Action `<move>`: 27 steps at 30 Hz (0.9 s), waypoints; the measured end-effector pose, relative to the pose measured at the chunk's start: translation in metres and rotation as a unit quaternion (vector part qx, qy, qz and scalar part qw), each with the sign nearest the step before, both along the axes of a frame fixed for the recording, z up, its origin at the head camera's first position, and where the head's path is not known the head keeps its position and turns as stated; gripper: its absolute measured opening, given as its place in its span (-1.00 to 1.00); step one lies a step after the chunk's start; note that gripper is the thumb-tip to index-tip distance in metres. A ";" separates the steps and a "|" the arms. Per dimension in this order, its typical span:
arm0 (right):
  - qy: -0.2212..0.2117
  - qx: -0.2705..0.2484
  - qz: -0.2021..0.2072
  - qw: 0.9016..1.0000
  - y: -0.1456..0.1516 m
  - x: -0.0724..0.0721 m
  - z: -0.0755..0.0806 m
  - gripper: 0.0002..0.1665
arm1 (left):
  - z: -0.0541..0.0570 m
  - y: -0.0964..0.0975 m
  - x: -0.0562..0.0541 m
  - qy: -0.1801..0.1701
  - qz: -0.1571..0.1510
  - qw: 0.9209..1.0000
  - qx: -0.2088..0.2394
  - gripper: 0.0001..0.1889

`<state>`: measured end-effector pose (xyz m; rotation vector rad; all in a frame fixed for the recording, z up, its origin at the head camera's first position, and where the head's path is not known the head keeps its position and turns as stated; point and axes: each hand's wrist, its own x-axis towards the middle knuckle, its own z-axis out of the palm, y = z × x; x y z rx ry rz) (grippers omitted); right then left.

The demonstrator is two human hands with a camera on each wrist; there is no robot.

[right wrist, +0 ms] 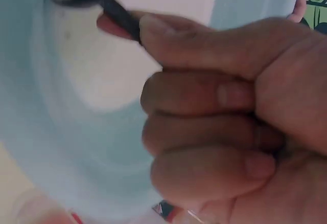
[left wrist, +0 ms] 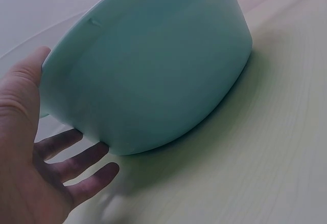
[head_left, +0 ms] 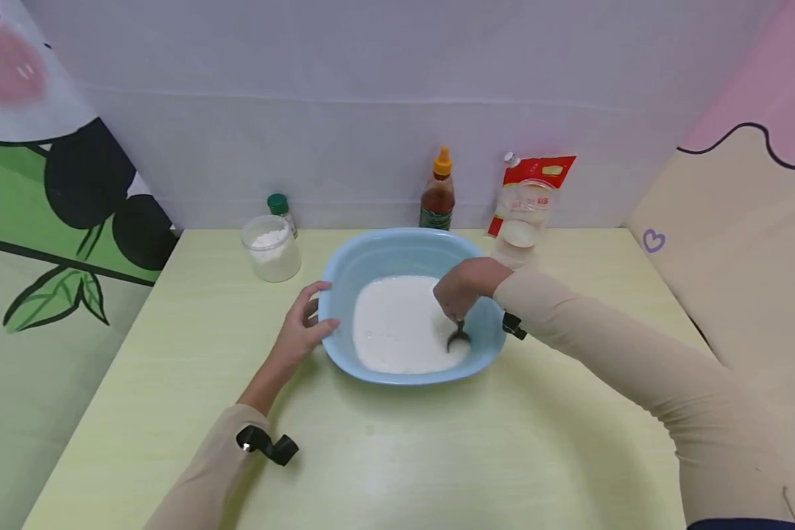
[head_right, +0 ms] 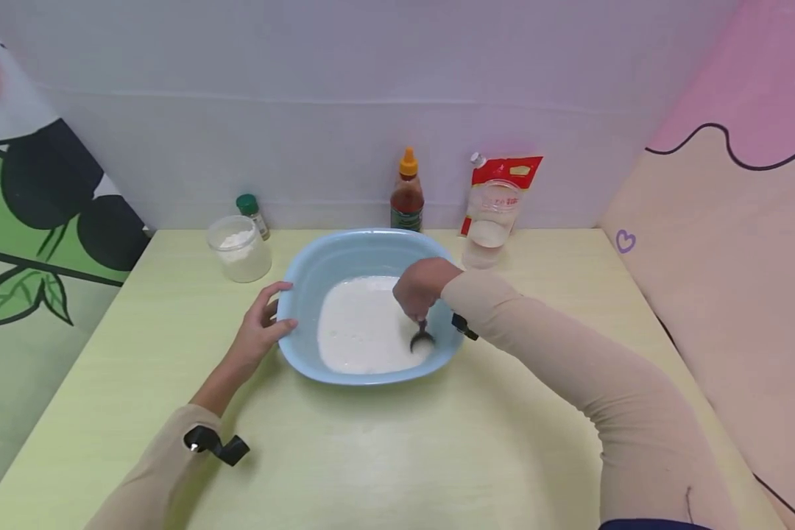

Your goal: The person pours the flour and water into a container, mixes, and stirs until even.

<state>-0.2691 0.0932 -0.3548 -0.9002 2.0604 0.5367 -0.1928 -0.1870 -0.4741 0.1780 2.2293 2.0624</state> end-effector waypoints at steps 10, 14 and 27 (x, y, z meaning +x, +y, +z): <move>-0.083 -0.201 -0.078 0.973 -0.042 0.006 -0.021 -0.68 | 0.001 0.001 -0.001 0.001 -0.002 1.000 0.002 -0.32; -0.029 -0.253 -0.029 0.967 -0.063 0.002 -0.023 -0.66 | 0.002 0.001 -0.001 0.002 -0.001 1.000 0.000 -0.32; 0.187 -0.258 -0.030 0.947 -0.063 -0.028 -0.024 -0.69 | 0.000 0.004 0.001 -0.002 0.003 1.000 0.003 -0.33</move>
